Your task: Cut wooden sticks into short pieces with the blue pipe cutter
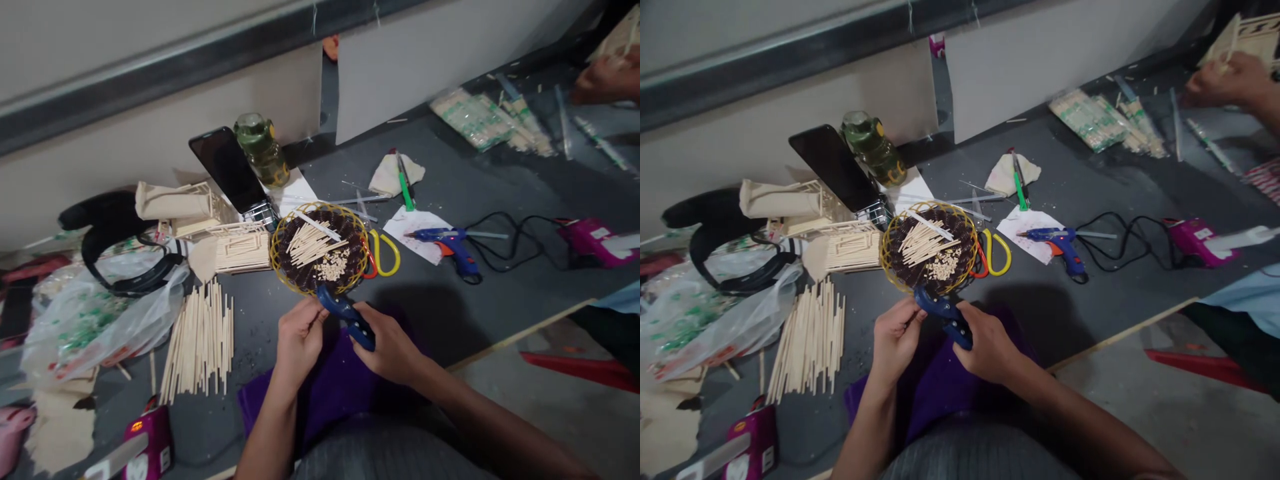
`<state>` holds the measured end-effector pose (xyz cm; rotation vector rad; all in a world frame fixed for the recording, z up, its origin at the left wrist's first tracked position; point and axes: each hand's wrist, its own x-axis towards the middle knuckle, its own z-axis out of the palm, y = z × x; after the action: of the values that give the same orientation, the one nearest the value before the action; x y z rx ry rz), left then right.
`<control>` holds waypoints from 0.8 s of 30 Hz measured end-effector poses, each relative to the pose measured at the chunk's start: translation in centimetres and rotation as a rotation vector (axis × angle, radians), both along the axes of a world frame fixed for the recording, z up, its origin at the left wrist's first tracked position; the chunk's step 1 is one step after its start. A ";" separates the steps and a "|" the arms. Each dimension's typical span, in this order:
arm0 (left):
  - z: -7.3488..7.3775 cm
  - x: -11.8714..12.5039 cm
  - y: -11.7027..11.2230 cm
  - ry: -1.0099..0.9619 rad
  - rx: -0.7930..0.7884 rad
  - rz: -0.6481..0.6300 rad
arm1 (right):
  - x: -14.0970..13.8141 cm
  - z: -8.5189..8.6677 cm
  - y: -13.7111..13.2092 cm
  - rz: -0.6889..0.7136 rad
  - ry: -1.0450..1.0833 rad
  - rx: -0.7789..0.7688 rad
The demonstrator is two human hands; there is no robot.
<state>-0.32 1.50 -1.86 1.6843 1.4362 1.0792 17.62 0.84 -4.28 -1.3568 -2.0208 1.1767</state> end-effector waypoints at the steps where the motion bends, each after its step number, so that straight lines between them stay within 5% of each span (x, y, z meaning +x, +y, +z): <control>1: 0.0 0.0 0.0 0.001 -0.019 -0.005 | 0.0 0.0 0.1 0.008 0.000 -0.020; 14: -1.7 -0.2 0.3 -0.102 -0.291 0.092 | 0.2 -1.0 1.2 0.036 0.041 -0.103; 24: -0.4 -0.7 0.2 -0.206 -0.352 0.061 | 0.2 -0.1 0.2 0.043 0.008 -0.090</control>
<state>-1.02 1.67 -2.30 1.2531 1.4524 0.9373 17.79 1.06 -4.38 -1.3547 -2.0232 1.3046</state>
